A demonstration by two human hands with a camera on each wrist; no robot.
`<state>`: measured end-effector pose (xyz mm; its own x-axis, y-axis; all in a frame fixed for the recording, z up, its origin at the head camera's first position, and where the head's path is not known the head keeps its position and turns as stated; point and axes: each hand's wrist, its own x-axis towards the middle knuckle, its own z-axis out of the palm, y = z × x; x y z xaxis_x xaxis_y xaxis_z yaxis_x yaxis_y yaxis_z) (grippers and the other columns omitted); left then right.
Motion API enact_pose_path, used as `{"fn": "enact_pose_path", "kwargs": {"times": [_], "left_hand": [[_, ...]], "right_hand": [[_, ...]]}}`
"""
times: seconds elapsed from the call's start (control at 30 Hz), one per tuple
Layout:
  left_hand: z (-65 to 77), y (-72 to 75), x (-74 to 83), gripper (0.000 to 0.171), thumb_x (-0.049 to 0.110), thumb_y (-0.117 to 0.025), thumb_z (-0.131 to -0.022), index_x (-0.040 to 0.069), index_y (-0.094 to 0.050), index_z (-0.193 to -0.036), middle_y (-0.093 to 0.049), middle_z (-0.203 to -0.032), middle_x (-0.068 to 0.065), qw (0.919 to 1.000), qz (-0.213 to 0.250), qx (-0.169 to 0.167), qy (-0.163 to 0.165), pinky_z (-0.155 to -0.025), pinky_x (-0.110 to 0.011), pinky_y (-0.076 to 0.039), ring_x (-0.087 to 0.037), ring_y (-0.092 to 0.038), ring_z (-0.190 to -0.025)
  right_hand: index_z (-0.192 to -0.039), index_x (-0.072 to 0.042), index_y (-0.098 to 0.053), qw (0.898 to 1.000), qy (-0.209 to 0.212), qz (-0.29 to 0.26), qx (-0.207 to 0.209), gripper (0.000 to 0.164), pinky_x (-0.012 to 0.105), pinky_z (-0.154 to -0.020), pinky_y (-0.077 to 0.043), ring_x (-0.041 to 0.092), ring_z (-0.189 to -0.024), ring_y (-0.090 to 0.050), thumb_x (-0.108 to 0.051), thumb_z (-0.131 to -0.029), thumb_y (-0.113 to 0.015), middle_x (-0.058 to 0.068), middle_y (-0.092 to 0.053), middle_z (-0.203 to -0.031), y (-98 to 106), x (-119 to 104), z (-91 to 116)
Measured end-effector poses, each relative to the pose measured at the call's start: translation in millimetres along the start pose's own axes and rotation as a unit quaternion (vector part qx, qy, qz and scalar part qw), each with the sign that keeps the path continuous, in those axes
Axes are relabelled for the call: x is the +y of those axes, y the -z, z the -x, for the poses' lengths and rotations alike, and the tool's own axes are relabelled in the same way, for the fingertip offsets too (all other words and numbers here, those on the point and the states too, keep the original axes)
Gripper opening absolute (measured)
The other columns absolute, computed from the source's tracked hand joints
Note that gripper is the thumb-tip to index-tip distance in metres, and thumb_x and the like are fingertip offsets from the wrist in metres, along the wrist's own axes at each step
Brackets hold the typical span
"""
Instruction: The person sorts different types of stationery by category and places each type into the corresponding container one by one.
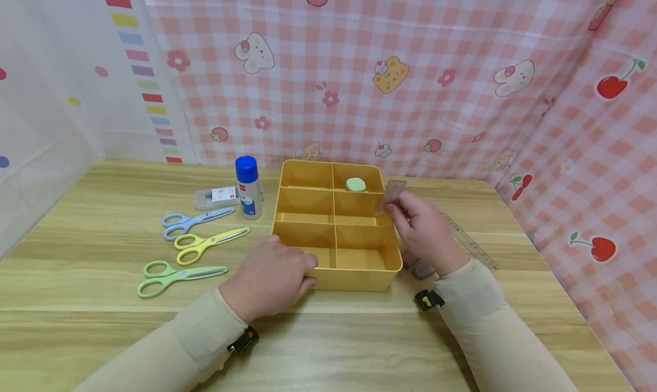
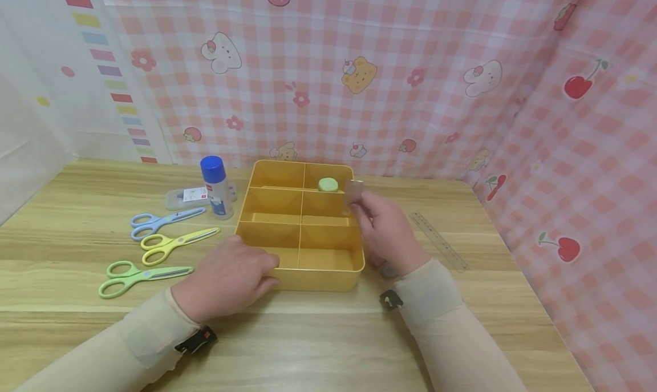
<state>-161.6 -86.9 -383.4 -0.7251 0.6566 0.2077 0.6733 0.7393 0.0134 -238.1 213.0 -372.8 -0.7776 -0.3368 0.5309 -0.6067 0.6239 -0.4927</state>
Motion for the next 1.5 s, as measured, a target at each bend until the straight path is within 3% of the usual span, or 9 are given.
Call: {"fn": "enact_pose_path", "kwargs": {"times": [0.3,0.53,0.7,0.93,1.27,1.5], "left_hand": [[-0.9,1.0,0.6,0.027,0.04,-0.074,-0.095,0.023,-0.062,-0.078,-0.061,-0.065,0.011,1.0,0.0,0.0,0.001,-0.064,-0.033,-0.034,-0.006,-0.051,-0.057],[-0.9,1.1,1.2,0.027,0.04,-0.074,-0.095,0.023,-0.062,-0.078,-0.06,-0.064,0.011,1.0,0.002,0.002,0.002,-0.064,-0.033,-0.034,-0.005,-0.051,-0.056],[-0.2,1.4,0.9,0.027,0.04,-0.074,-0.095,0.023,-0.062,-0.077,-0.059,-0.063,0.011,1.0,0.004,-0.003,0.005,-0.064,-0.033,-0.034,-0.005,-0.05,-0.056],[-0.2,0.4,0.6,0.028,0.04,-0.074,-0.095,0.023,-0.062,-0.077,-0.059,-0.064,0.011,1.0,0.003,-0.002,0.005,-0.064,-0.033,-0.034,-0.005,-0.05,-0.056],[-0.3,1.2,0.9,0.027,0.04,-0.074,-0.096,0.023,-0.062,-0.079,-0.06,-0.065,0.011,0.9999,0.005,-0.011,0.01,-0.065,-0.033,-0.034,-0.005,-0.051,-0.057],[-0.4,0.5,0.8,0.026,0.04,-0.074,-0.096,0.023,-0.063,-0.079,-0.06,-0.065,0.012,0.9999,0.002,-0.008,0.008,-0.065,-0.032,-0.034,-0.005,-0.05,-0.057]], "right_hand": [[-0.115,-0.005,-0.068,0.999,-0.026,0.027,-0.002,0.012,0.029,-0.067,-0.052,0.017,-0.076,-0.062,-0.008,-0.106,-0.061,0.007,-0.077,-0.098,-0.7,-0.8,0.5],[-0.111,-0.008,-0.068,0.998,-0.059,0.014,-0.02,0.008,0.037,-0.077,-0.058,0.018,-0.086,-0.069,-0.009,-0.105,-0.062,0.007,-0.077,-0.102,0.5,-1.6,-3.8],[-0.109,-0.007,-0.068,0.994,-0.101,-0.016,-0.039,0.01,0.028,-0.075,-0.056,0.019,-0.088,-0.07,-0.008,-0.106,-0.058,0.009,-0.077,-0.102,4.2,-3.0,-6.4],[-0.114,-0.003,-0.064,0.989,-0.121,-0.048,-0.066,0.011,0.023,-0.073,-0.054,0.024,-0.091,-0.073,-0.008,-0.107,-0.058,0.013,-0.076,-0.102,9.5,-1.9,-13.1],[-0.113,-0.001,-0.061,0.97,-0.185,-0.106,-0.12,0.015,0.042,-0.093,-0.061,0.03,-0.104,-0.074,-0.013,-0.109,-0.054,0.019,-0.072,-0.109,16.3,-3.0,-24.5],[-0.11,-0.001,-0.061,0.969,-0.193,-0.102,-0.119,0.012,0.042,-0.093,-0.061,0.027,-0.102,-0.074,-0.011,-0.108,-0.055,0.018,-0.073,-0.107,16.9,-5.9,-25.4]]}}
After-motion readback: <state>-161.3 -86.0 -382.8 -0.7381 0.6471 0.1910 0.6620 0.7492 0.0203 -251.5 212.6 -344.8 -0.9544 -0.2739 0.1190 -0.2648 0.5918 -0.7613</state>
